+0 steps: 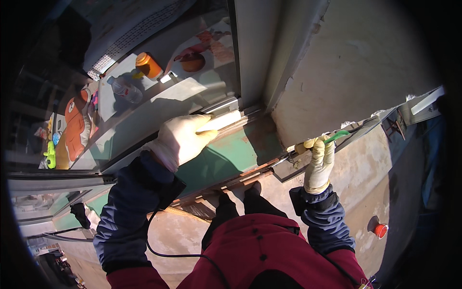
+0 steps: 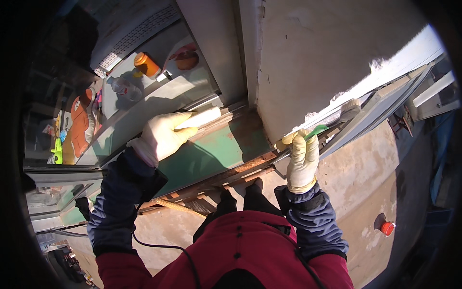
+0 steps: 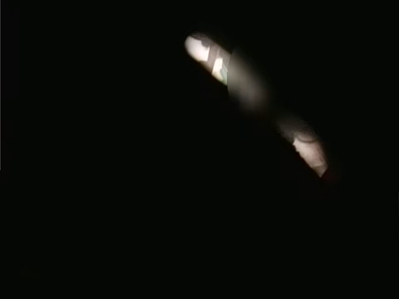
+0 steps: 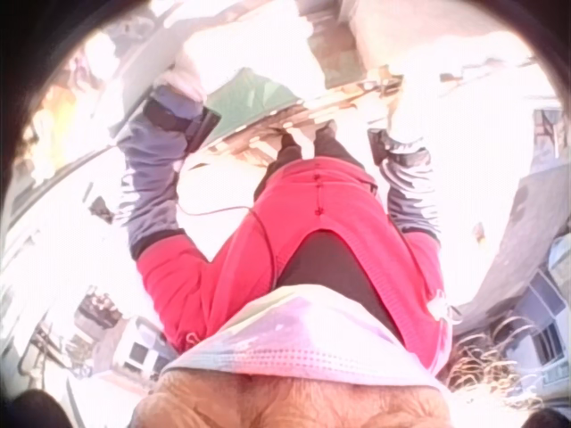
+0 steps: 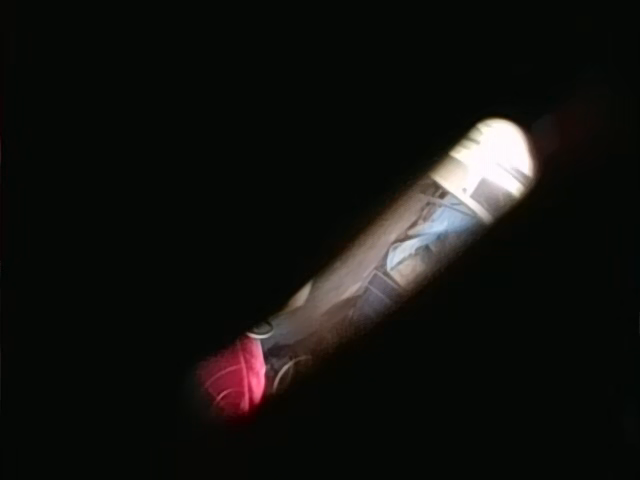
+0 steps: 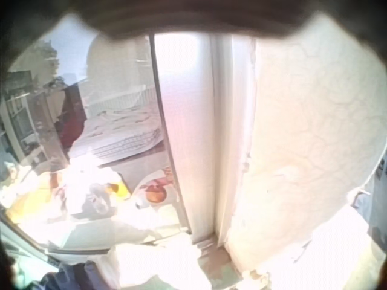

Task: The person uses a utility knife to trim a white foam seal along the bottom edge of a window frame. They then press the seal into place and smooth it along the track.

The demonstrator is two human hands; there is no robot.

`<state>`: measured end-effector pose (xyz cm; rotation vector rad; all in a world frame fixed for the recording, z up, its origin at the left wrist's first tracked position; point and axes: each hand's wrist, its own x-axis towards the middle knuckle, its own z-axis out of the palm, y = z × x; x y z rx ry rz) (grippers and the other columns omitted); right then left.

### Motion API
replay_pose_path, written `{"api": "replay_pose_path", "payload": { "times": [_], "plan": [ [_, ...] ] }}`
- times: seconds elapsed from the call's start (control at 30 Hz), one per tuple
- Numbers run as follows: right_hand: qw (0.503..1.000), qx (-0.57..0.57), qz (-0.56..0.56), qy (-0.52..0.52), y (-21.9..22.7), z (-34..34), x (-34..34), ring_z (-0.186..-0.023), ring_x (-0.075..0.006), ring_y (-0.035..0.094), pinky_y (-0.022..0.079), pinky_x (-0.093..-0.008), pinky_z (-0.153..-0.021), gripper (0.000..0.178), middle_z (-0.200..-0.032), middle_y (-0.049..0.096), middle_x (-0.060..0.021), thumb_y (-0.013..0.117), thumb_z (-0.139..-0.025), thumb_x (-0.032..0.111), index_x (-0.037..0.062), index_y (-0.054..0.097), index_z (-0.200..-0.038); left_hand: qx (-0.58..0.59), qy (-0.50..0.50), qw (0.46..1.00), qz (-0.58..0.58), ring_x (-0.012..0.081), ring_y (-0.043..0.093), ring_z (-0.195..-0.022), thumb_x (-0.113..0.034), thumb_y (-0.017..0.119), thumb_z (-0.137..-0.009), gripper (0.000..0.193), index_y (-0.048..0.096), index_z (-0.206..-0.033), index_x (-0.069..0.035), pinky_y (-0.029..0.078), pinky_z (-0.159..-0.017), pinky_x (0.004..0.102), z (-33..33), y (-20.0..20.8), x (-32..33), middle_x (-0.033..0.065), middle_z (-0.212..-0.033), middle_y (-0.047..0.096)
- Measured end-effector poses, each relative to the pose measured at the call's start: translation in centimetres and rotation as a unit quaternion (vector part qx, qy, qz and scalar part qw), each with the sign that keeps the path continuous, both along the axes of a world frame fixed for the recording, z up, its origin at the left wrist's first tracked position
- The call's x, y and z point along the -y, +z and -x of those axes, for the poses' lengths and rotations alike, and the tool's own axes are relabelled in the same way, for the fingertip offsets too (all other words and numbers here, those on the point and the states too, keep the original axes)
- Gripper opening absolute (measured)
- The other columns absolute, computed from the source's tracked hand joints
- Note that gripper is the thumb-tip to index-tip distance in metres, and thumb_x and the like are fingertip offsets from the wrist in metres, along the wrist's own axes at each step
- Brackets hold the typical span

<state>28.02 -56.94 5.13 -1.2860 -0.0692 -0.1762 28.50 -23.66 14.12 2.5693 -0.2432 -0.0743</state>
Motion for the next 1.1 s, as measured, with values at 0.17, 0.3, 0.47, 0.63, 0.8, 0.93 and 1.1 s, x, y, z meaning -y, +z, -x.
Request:
{"api": "replay_pose_path", "payload": {
  "times": [0.17, 0.3, 0.47, 0.63, 0.8, 0.93, 1.1],
  "plan": [
    [1.0, 0.004, 0.008, 0.005, -0.2, 0.0, 0.1, -0.088, -0.0145, 0.067, 0.055, -0.0298, -0.082, 0.018, -0.102, 0.071, -0.0021, 0.059, -0.111, 0.021, 0.0063, 0.065, -0.12, 0.162, -0.046, 0.986, -0.017, 0.0299, 0.078, -0.09, -0.016, 0.085, -0.087, 0.042, 0.074, -0.124, 0.001, 0.063, -0.078, 0.0357, 0.7, -1.7, -0.3, 0.0203, -0.105, 0.078],
    [1.0, 0.011, 0.021, 0.012, 0.0, -0.1, 0.2, -0.086, -0.015, 0.068, 0.056, -0.0302, -0.079, 0.018, -0.1, 0.071, -0.0023, 0.059, -0.111, 0.022, 0.0067, 0.064, -0.119, 0.21, -0.064, 0.975, -0.032, 0.0287, 0.077, -0.084, -0.015, 0.086, -0.085, 0.041, 0.075, -0.121, 0.0, 0.063, -0.075, 0.0354, 0.8, -1.9, -0.3, 0.0174, -0.101, 0.078],
    [1.0, 0.008, 0.03, -0.002, 0.4, 0.0, -0.1, -0.086, -0.0148, 0.068, 0.056, -0.0302, -0.078, 0.018, -0.1, 0.07, -0.002, 0.06, -0.111, 0.023, 0.0071, 0.064, -0.118, 0.248, -0.064, 0.965, -0.049, 0.0276, 0.077, -0.082, -0.017, 0.087, -0.084, 0.043, 0.075, -0.121, 0.0, 0.062, -0.073, 0.0354, 1.1, -2.0, -0.3, 0.0149, -0.098, 0.078],
    [0.998, -0.017, 0.039, -0.036, 0.8, 0.2, -0.4, -0.083, -0.0163, 0.066, 0.053, -0.034, -0.081, 0.024, -0.092, 0.068, -0.0007, 0.063, -0.109, 0.033, 0.0098, 0.068, -0.108, 0.269, -0.089, 0.957, -0.058, 0.0258, 0.075, -0.077, -0.02, 0.088, -0.082, 0.048, 0.075, -0.124, -0.003, 0.061, -0.069, 0.0361, 1.7, -1.4, -0.1, 0.0122, -0.092, 0.076],
    [1.0, -0.019, 0.005, -0.011, 0.9, 0.1, -0.3, -0.084, -0.0162, 0.066, 0.053, -0.0341, -0.082, 0.023, -0.094, 0.069, -0.0002, 0.064, -0.108, 0.033, 0.0101, 0.068, -0.109, 0.224, -0.074, 0.949, -0.208, 0.0239, 0.066, -0.063, -0.02, 0.089, -0.08, 0.054, 0.073, -0.129, -0.008, 0.054, -0.058, 0.0378, 3.4, 0.4, 0.3, 0.006, -0.073, 0.063],
    [0.999, -0.02, 0.033, -0.033, 0.7, 0.1, -0.3, -0.084, -0.0168, 0.067, 0.054, -0.0345, -0.082, 0.023, -0.094, 0.069, -0.0004, 0.063, -0.109, 0.032, 0.0099, 0.068, -0.109, 0.183, -0.026, 0.938, -0.292, 0.0253, 0.06, -0.058, -0.02, 0.089, -0.079, 0.052, 0.075, -0.128, -0.011, 0.05, -0.054, 0.0391, 5.6, 1.1, 0.2, 0.0062, -0.069, 0.058],
    [1.0, 0.004, -0.008, 0.007, 0.2, 0.1, -0.1, -0.088, -0.0128, 0.065, 0.054, -0.0283, -0.082, 0.019, -0.101, 0.07, -0.0011, 0.06, -0.111, 0.023, 0.0063, 0.065, -0.119, 0.223, 0.005, 0.955, -0.196, 0.0276, 0.059, -0.059, -0.02, 0.088, -0.081, 0.046, 0.076, -0.124, -0.009, 0.049, -0.055, 0.0395, 7.1, 1.4, -2.2, 0.0109, -0.071, 0.058]
  ]
}}
